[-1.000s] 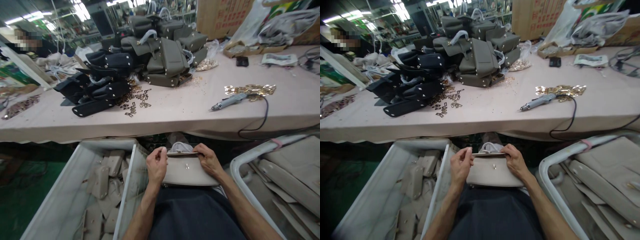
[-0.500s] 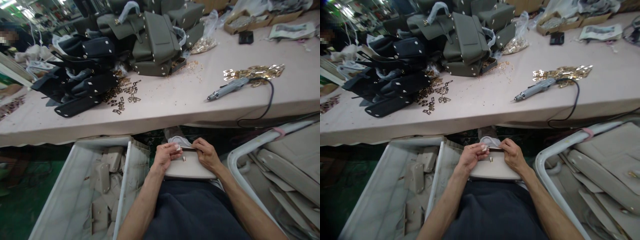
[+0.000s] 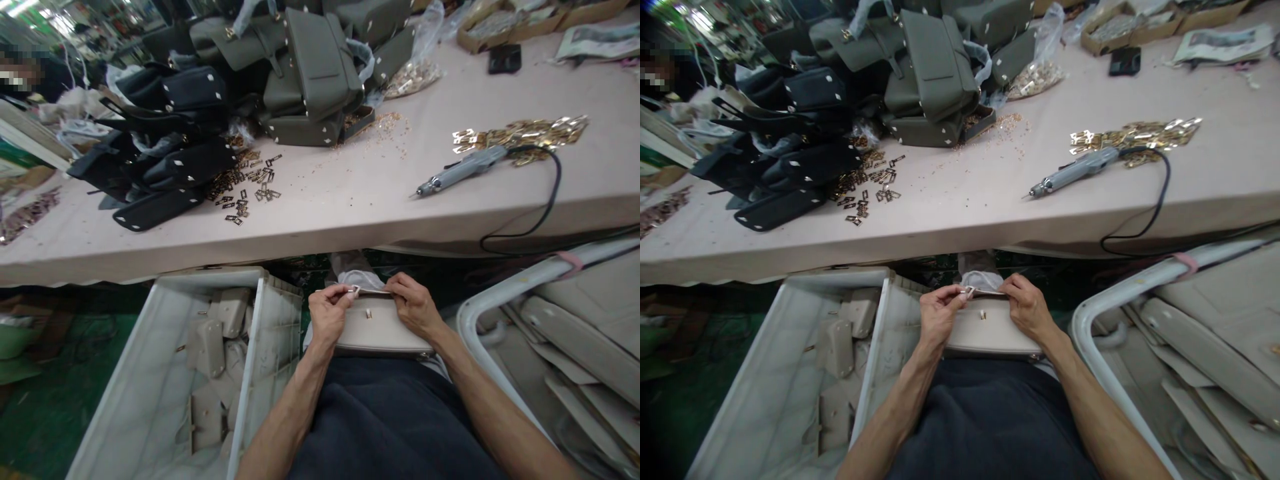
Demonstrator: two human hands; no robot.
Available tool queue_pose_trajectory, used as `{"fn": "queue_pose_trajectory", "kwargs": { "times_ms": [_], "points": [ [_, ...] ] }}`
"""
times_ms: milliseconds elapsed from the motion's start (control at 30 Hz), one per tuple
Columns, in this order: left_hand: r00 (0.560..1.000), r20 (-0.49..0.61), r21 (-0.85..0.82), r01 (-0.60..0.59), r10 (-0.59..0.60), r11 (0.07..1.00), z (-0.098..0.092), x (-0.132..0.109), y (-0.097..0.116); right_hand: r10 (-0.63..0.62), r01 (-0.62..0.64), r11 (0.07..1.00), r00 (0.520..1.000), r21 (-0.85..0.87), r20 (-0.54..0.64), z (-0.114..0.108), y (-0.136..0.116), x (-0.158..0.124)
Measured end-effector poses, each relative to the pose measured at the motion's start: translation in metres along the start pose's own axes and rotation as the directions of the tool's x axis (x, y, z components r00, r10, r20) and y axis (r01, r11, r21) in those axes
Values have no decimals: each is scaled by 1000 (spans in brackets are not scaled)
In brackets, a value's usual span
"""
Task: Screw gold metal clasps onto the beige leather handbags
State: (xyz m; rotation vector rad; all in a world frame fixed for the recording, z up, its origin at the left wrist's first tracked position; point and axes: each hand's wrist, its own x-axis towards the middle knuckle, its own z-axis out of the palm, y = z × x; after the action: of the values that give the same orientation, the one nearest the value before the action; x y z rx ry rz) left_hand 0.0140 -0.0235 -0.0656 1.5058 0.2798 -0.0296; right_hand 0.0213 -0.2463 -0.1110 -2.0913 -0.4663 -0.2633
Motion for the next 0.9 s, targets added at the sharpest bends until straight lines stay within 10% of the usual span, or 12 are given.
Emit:
{"fn": "queue_pose_trajectory", "kwargs": {
  "times_ms": [233,400,600,900],
  "points": [
    [835,-472,363,-107,282,926,-61,18,28,-2,2,1000,1000,17,-27,-3,-3,-3],
    [983,-155,126,119,-99,985,-41,22,35,-17,17,1000,1000,18,-13,2,-5,4],
    [925,65,-109,380,-375,919,10,13,14,-38,39,999,999,15,-32,12,-15,7],
    [905,62,-285,420,-421,862,-15,13,-24,86,-94,995,974,28,211,2,-31,42]
  ]
}}
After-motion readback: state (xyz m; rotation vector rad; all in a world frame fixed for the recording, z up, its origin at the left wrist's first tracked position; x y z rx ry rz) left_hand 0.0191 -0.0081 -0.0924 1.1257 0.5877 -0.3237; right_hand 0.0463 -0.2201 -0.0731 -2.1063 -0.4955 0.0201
